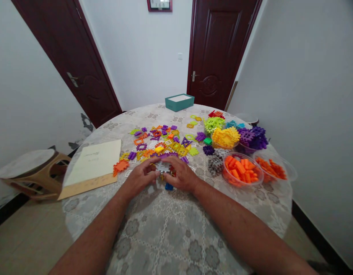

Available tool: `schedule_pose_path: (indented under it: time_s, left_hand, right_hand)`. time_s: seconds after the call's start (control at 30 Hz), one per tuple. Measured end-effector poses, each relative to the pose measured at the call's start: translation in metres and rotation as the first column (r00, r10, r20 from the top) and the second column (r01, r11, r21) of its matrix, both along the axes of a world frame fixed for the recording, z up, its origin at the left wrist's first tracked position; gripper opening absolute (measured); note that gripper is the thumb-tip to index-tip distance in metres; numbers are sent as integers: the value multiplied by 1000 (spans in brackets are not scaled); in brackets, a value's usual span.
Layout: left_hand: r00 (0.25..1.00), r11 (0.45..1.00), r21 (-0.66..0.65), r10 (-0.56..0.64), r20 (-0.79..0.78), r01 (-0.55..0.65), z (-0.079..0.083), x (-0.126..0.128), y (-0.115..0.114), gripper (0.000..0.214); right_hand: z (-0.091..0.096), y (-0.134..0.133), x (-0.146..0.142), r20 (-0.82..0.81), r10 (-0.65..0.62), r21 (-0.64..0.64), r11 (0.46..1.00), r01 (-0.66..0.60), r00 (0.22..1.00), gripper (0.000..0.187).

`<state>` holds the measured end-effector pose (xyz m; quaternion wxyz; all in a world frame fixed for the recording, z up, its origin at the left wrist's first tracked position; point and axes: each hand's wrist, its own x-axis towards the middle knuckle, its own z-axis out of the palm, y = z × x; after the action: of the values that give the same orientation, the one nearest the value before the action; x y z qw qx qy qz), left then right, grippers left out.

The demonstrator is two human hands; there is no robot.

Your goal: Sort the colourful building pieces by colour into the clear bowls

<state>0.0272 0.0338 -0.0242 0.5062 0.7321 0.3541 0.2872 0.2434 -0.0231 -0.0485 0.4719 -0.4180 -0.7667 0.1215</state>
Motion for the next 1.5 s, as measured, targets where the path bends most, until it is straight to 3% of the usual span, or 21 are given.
schedule_pose_path:
  time_s: [0.17,0.47,0.7,0.97,1.07,1.17,1.3,1.4,1.5]
  left_hand:
    - [992,992,121,34,-126,-18,4,2,-5,53]
    - [998,977,211,43,-46,-32,-1,-4,1,46]
    - [998,982,191,4,-65,8,4,-2,-2,58]
    - [988,952,305,10,-155,38,5,-2,-4,51]
    - [991,952,305,35,-131,7,3,-3,-2,50]
    - [993,939,338,92,-81,-59,1,-4,2,47]
    - [975,882,445,212,-72,-159,4,-5,5,46]
    - [964,827,531,256,-66,-183,12,0,0,41]
    - [962,780,600,267,-62,-177,22,8,-9,36]
  right_hand:
    - [1,0,5,0,-16,-31,999,16,1000,47]
    - [3,-1,6,-90,-7,-126,992,-4,996,43]
    - [0,3,8,-94,49,-32,998,-53,994,39]
    - [3,1,9,0,43,-106,993,-43,999,39]
    - [5,-1,10,-12,54,-70,996,-55,998,44]
    - [9,0,12,-22,-33,-35,999,33,999,42]
    - [17,3,13,173,-248,-26,966,256,953,26]
    - [18,-5,13,359,-273,-8,955,296,893,22]
    - [11,-23,15,421,-270,-3,954,299,866,36]
